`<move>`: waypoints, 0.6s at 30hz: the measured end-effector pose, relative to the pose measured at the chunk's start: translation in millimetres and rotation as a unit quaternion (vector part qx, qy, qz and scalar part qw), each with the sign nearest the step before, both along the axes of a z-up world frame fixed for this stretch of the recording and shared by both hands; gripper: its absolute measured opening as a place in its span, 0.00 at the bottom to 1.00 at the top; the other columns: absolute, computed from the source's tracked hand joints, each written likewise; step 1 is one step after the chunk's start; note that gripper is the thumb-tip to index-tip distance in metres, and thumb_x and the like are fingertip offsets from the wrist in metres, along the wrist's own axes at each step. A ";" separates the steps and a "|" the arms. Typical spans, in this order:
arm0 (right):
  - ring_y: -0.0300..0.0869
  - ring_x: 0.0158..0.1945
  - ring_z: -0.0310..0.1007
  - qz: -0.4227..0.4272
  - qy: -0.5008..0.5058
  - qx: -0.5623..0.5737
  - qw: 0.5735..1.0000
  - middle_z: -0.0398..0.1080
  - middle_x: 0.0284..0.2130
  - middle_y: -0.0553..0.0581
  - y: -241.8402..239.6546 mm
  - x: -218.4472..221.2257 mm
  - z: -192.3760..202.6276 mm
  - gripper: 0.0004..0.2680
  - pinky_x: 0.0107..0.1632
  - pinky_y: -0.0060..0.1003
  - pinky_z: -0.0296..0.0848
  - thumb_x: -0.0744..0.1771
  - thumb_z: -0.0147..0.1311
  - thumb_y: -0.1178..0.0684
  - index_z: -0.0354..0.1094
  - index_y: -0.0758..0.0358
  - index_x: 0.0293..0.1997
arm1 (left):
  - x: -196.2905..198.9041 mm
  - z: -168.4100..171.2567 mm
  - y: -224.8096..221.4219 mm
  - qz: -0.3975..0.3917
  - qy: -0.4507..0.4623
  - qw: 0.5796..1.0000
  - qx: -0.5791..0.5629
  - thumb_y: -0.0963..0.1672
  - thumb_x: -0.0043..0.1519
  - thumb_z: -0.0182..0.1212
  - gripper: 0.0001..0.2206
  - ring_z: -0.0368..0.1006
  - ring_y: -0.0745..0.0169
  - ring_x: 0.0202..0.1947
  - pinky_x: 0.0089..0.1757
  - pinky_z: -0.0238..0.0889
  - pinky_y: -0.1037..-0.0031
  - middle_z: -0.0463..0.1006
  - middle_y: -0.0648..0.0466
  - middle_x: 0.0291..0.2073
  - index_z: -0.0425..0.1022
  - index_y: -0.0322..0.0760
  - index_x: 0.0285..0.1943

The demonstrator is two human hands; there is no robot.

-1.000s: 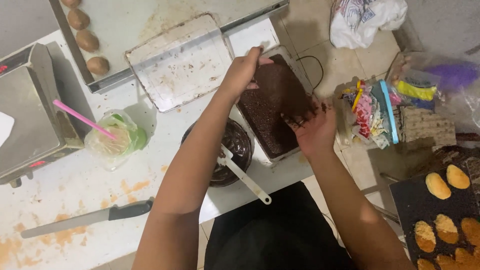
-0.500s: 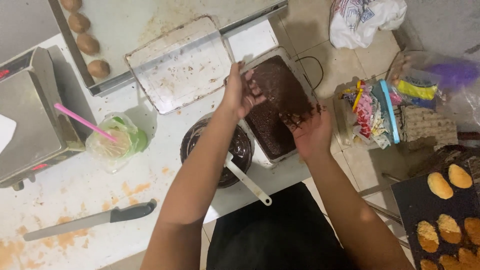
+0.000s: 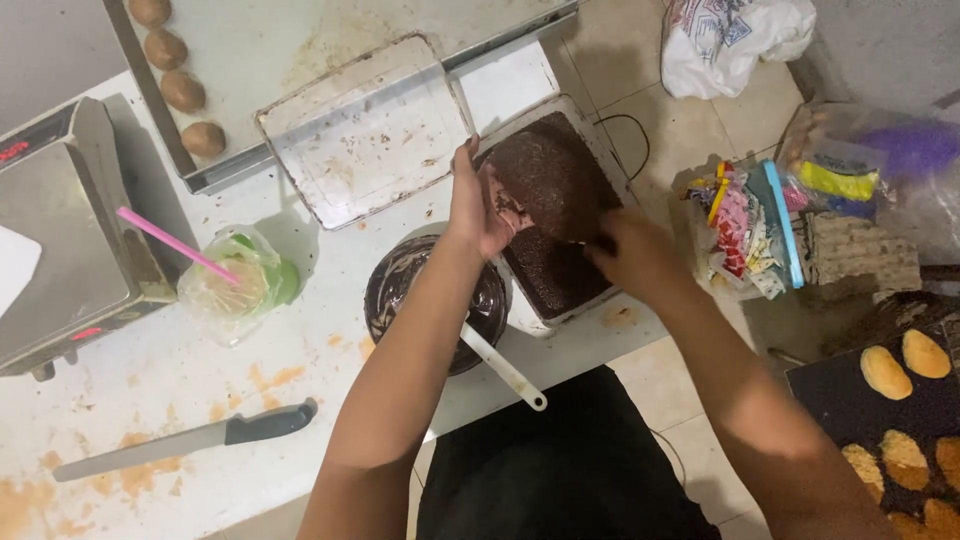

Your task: Spreading chocolate frosting on bread rolls and dipping them into chocolate sprinkles

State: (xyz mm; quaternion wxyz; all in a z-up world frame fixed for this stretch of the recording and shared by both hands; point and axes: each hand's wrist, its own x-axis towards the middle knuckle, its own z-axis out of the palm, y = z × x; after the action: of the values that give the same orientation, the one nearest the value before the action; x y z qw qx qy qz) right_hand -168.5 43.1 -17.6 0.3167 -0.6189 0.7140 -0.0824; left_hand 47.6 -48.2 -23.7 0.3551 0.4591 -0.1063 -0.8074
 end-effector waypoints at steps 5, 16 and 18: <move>0.55 0.48 0.76 0.032 -0.031 0.027 0.999 0.75 0.43 0.65 3.6 0.3 -28.2 0.09 0.45 0.49 0.80 0.69 0.53 0.53 0.75 0.64 0.50 | -6.9 67.8 9.0 -0.013 -0.009 1.000 -0.018 0.64 0.56 0.45 0.50 0.49 0.25 0.73 0.65 0.48 0.41 0.46 0.29 0.76 0.33 0.39 0.82; 0.55 0.55 0.74 -0.015 -0.081 -0.124 0.989 0.78 0.47 0.59 27.8 0.6 32.3 0.08 0.58 0.49 0.70 0.67 0.59 0.60 0.78 0.57 0.50 | -2.4 34.2 7.0 -0.016 -0.043 0.999 -0.010 0.65 0.55 0.44 0.50 0.68 0.51 0.57 0.29 0.60 0.94 0.41 0.33 0.78 0.36 0.40 0.82; 0.54 0.53 0.75 0.001 -0.057 -0.205 0.977 0.79 0.44 0.56 15.0 3.1 41.7 0.08 0.57 0.47 0.70 0.66 0.62 0.61 0.79 0.55 0.47 | -6.4 41.5 10.3 -0.024 -0.053 0.998 -0.013 0.65 0.55 0.46 0.50 0.70 0.59 0.50 0.26 0.59 0.95 0.40 0.33 0.78 0.37 0.40 0.82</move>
State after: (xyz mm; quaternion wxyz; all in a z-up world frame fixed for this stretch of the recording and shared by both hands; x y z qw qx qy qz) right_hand -165.4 58.1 24.1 0.2236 -0.6657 0.6620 -0.2620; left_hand 41.2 -37.9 17.8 0.3351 0.4940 -0.1463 -0.7888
